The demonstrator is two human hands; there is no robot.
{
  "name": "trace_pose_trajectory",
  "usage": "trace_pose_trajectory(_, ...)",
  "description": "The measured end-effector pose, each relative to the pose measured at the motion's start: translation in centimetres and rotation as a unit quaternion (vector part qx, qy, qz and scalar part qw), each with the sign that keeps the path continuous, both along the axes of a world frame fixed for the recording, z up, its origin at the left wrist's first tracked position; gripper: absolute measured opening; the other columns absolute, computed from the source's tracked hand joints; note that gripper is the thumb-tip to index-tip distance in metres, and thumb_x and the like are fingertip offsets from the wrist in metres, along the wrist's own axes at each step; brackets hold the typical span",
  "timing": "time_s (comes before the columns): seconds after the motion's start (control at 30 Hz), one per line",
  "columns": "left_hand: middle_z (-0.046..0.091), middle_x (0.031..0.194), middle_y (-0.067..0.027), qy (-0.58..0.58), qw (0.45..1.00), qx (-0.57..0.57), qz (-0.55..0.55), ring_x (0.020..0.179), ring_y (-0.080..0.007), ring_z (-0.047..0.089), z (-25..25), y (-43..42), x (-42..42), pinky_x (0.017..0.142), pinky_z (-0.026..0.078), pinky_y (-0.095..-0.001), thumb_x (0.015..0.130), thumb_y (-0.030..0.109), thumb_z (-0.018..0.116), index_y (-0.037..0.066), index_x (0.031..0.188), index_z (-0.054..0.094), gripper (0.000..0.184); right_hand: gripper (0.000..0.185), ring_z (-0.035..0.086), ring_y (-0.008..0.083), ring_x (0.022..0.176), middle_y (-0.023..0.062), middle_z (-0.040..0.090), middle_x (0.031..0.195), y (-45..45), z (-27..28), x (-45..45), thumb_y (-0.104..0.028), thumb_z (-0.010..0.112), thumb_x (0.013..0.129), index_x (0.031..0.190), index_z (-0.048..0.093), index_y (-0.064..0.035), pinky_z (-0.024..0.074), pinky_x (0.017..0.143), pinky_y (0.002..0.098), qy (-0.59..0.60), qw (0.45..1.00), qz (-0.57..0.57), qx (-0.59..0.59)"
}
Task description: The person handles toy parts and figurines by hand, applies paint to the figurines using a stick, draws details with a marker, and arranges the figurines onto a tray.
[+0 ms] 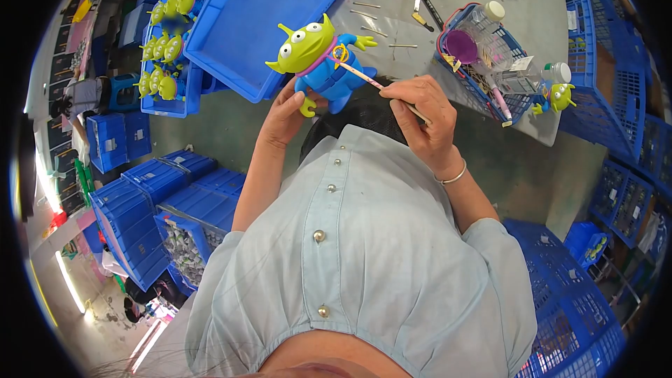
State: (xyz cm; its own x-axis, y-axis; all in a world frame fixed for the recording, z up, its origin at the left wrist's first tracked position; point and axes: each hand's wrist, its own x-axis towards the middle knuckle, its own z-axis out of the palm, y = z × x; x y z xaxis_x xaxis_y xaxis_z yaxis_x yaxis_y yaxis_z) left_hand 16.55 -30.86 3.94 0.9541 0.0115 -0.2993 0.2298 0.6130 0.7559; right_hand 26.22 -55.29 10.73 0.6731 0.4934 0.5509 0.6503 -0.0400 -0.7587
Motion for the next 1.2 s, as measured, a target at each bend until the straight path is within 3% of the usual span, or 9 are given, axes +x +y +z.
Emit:
trace_pose_trajectory(0.93, 0.058, 0.115, -0.0082, 0.002, 1.000, 0.000, -0.004, 0.106, -0.0207, 0.056, 0.23, 0.34, -0.25, 0.094, 0.042, -0.0377, 0.080, 0.027, 0.068, 0.003, 0.134, 0.039, 0.066, 0.021, 0.059, 0.0222, 0.073, 0.0097, 0.065, 0.085, 0.20, 0.14, -0.10, 0.007, 0.064, 0.072, 0.091, 0.063, -0.0022, 0.0453, 0.065, 0.0294, -0.068, 0.998, 0.006, 0.008)
trace_pose_trajectory(1.03, 0.058, 0.115, -0.0080, 0.003, 1.000, -0.001, -0.001, 0.106, -0.0205, 0.056, -0.02, 0.34, -0.32, 0.094, 0.042, -0.0375, 0.080, 0.028, 0.068, 0.003, 0.134, 0.039, 0.066, 0.017, 0.059, 0.0241, 0.075, 0.0136, 0.064, 0.086, 0.31, -0.13, -0.25, 0.007, 0.057, 0.076, 0.092, 0.062, 0.0009, 0.0455, 0.069, 0.0313, -0.067, 0.997, 0.038, -0.002)
trace_pose_trajectory(1.2, 0.058, 0.116, -0.0080, 0.005, 1.000, 0.003, 0.000, 0.106, -0.0202, 0.056, 0.08, 0.33, -0.37, 0.094, 0.042, -0.0373, 0.080, 0.028, 0.068, 0.003, 0.134, 0.039, 0.067, 0.019, 0.058, 0.0225, 0.073, 0.0109, 0.064, 0.086, 0.25, -0.40, 0.02, 0.007, 0.062, 0.073, 0.091, 0.063, -0.0012, 0.0455, 0.066, 0.0298, -0.083, 0.996, 0.009, -0.002)
